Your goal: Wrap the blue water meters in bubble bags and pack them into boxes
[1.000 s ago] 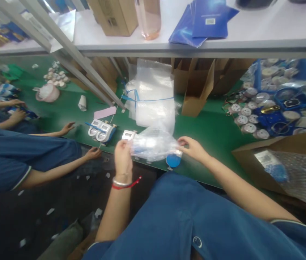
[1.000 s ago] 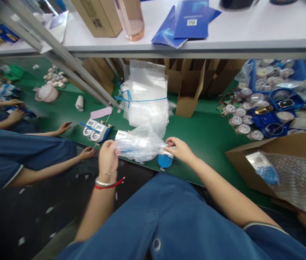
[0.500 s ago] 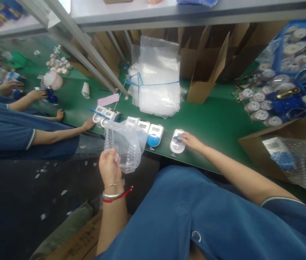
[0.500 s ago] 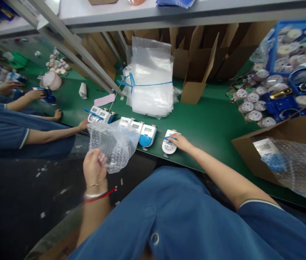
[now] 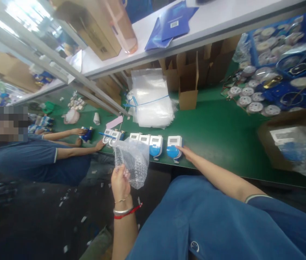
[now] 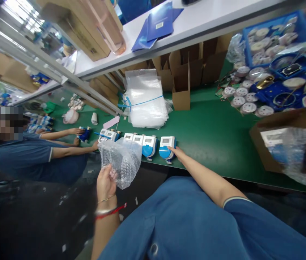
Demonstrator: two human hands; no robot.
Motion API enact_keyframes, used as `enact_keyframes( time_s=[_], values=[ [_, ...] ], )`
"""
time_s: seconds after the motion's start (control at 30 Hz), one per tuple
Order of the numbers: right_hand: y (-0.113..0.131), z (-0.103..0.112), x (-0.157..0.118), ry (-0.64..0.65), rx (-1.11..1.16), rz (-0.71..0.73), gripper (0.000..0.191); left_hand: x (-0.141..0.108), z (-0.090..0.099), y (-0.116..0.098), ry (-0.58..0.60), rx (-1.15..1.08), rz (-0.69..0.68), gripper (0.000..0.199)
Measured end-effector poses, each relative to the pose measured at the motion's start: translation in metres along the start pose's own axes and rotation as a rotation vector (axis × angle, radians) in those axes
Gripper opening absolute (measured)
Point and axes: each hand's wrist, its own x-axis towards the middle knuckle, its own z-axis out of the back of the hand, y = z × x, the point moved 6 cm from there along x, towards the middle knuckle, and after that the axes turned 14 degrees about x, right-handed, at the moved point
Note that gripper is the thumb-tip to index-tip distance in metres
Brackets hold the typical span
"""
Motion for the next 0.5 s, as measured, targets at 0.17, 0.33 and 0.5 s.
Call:
enact_keyframes(
  time_s=[0.17,0.33,0.5],
  values=[
    [0.010,-0.012,-0.010,-0.005,-0.002,0.023,0.038,0.003,-0.005,-0.014,0.037,0.050,-0.036,0.037],
    [0.051,0.007,-0.047,0.091,-0.033,0.251,0.057,0.008,-0.011,-0.025,0.010,0.135,-0.112,0.036],
    [0.109,0.012,-0.120,0.642,0.579,0.177,0.065,0.011,-0.036,-0.028,0.054,0.125,-0.135,0.033]
  ],
)
